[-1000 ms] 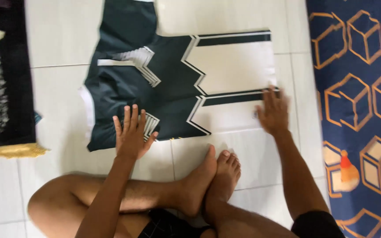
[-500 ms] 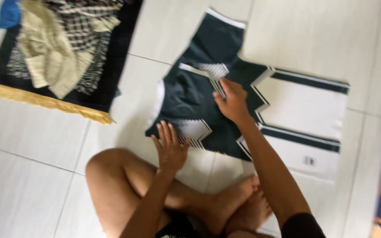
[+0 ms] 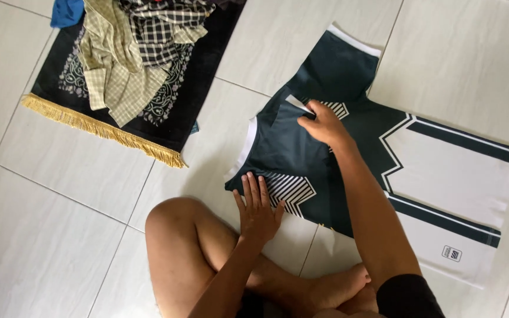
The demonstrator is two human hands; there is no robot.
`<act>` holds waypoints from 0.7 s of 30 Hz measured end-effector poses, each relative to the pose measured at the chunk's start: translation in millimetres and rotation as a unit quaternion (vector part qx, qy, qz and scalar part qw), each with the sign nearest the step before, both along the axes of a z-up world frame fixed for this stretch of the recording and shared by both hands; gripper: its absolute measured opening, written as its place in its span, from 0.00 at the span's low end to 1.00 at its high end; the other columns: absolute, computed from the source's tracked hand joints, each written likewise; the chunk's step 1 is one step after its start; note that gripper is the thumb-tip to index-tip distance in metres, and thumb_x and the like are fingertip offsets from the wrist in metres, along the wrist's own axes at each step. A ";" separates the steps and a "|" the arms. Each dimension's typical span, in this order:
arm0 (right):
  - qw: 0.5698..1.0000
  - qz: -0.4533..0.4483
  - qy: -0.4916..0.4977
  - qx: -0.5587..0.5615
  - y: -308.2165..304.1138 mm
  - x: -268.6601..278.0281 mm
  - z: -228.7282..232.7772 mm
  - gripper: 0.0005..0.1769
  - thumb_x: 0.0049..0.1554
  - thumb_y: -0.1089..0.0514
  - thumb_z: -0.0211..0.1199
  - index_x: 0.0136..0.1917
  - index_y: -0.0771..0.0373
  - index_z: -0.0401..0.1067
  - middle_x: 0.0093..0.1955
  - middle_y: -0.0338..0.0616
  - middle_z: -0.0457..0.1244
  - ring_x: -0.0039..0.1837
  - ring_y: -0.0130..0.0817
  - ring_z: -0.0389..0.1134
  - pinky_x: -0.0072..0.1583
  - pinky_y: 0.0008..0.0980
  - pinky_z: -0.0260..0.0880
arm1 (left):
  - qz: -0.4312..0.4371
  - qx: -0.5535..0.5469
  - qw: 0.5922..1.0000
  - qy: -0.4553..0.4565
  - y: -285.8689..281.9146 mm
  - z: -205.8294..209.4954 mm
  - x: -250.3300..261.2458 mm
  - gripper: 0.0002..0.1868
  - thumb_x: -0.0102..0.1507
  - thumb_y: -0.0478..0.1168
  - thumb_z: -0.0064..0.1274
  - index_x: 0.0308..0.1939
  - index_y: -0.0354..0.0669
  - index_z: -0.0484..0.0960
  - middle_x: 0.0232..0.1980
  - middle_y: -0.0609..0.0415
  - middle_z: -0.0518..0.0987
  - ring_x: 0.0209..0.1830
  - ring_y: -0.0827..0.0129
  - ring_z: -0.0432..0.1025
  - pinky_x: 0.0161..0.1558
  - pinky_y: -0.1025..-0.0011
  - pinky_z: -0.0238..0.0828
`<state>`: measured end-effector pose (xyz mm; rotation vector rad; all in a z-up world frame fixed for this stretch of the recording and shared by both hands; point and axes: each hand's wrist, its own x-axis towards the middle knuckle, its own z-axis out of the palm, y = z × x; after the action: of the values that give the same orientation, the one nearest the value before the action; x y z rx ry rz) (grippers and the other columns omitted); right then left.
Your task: Folding a sports jersey into a neat rectangle while sitting on the floor.
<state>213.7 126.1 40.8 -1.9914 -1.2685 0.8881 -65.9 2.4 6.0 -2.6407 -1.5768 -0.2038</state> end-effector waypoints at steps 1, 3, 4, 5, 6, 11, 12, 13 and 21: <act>1.000 -0.001 0.000 -0.003 0.6 3.9 -4.5 0.16 0.51 0.49 0.65 0.49 0.59 0.73 0.44 0.50 0.64 0.53 0.51 0.69 0.52 0.48 0.67 | -0.001 -0.003 1.000 0.000 -0.3 -0.9 -0.3 0.47 0.67 0.69 0.30 0.79 0.39 0.55 0.82 0.36 0.50 0.84 0.46 0.42 0.77 0.39 0.29; 0.995 0.006 0.084 0.060 3.0 13.0 -11.8 0.15 0.49 0.54 0.72 0.40 0.58 0.65 0.29 0.39 0.55 0.36 0.34 0.62 0.39 0.34 0.59 | 0.006 -0.040 0.999 0.008 0.8 -2.6 0.2 0.46 0.67 0.69 0.31 0.79 0.41 0.53 0.83 0.38 0.48 0.85 0.47 0.39 0.77 0.38 0.26; 0.995 0.005 0.082 0.060 1.3 13.2 -7.1 0.15 0.49 0.54 0.72 0.40 0.58 0.65 0.29 0.39 0.55 0.36 0.34 0.62 0.39 0.34 0.59 | 0.005 -0.040 0.999 0.007 0.6 -1.8 0.8 0.46 0.67 0.69 0.31 0.79 0.41 0.53 0.83 0.38 0.48 0.85 0.47 0.39 0.77 0.38 0.26; 0.995 -0.009 0.076 0.065 1.0 12.3 -2.4 0.16 0.48 0.55 0.72 0.43 0.59 0.67 0.34 0.44 0.59 0.41 0.38 0.64 0.44 0.37 0.61 | 0.006 -0.041 0.999 0.011 0.2 -0.6 1.0 0.46 0.67 0.69 0.31 0.80 0.41 0.52 0.83 0.37 0.47 0.85 0.47 0.38 0.76 0.38 0.25; 0.995 -0.023 0.070 0.071 0.7 11.0 2.4 0.17 0.48 0.55 0.72 0.47 0.60 0.69 0.39 0.49 0.63 0.46 0.42 0.66 0.48 0.40 0.64 | 0.006 -0.043 0.999 0.016 -0.2 0.7 0.8 0.47 0.67 0.69 0.31 0.80 0.41 0.51 0.84 0.37 0.46 0.85 0.47 0.38 0.76 0.38 0.25; 0.987 -0.047 0.111 0.105 -0.7 36.8 -13.6 0.30 0.48 0.56 0.78 0.62 0.54 0.70 0.48 0.44 0.68 0.50 0.31 0.68 0.52 0.27 0.68 | 0.023 -0.048 0.998 0.021 -0.9 0.5 1.8 0.47 0.66 0.69 0.32 0.80 0.43 0.49 0.84 0.39 0.44 0.85 0.48 0.36 0.76 0.37 0.21; 0.985 -0.037 0.140 0.091 -6.8 35.7 -0.5 0.39 0.47 0.58 0.78 0.70 0.55 0.69 0.48 0.42 0.68 0.49 0.27 0.68 0.52 0.24 0.69 | 0.023 -0.049 0.998 0.025 -1.6 1.6 2.5 0.47 0.66 0.69 0.33 0.81 0.44 0.49 0.84 0.39 0.44 0.85 0.48 0.35 0.76 0.37 0.21; 0.985 -0.039 0.139 0.091 -8.0 34.0 1.9 0.39 0.47 0.58 0.78 0.70 0.55 0.69 0.48 0.42 0.68 0.49 0.27 0.68 0.52 0.24 0.69 | 0.022 -0.049 0.998 0.025 -1.8 1.7 1.6 0.47 0.66 0.69 0.33 0.81 0.44 0.49 0.84 0.39 0.44 0.85 0.48 0.35 0.76 0.37 0.21; 0.934 0.120 -0.326 -0.081 -4.4 39.5 -5.7 0.41 0.56 0.33 0.63 0.77 0.51 0.65 0.60 0.50 0.71 0.62 0.46 0.72 0.64 0.54 0.56 | 0.012 -0.029 0.999 0.034 -1.5 1.2 0.9 0.47 0.67 0.70 0.28 0.80 0.41 0.49 0.84 0.37 0.45 0.85 0.47 0.36 0.76 0.36 0.24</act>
<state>253.2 121.7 35.0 -2.4054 -1.8843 0.4416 -65.0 1.0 7.2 -2.6391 -1.6161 -0.0683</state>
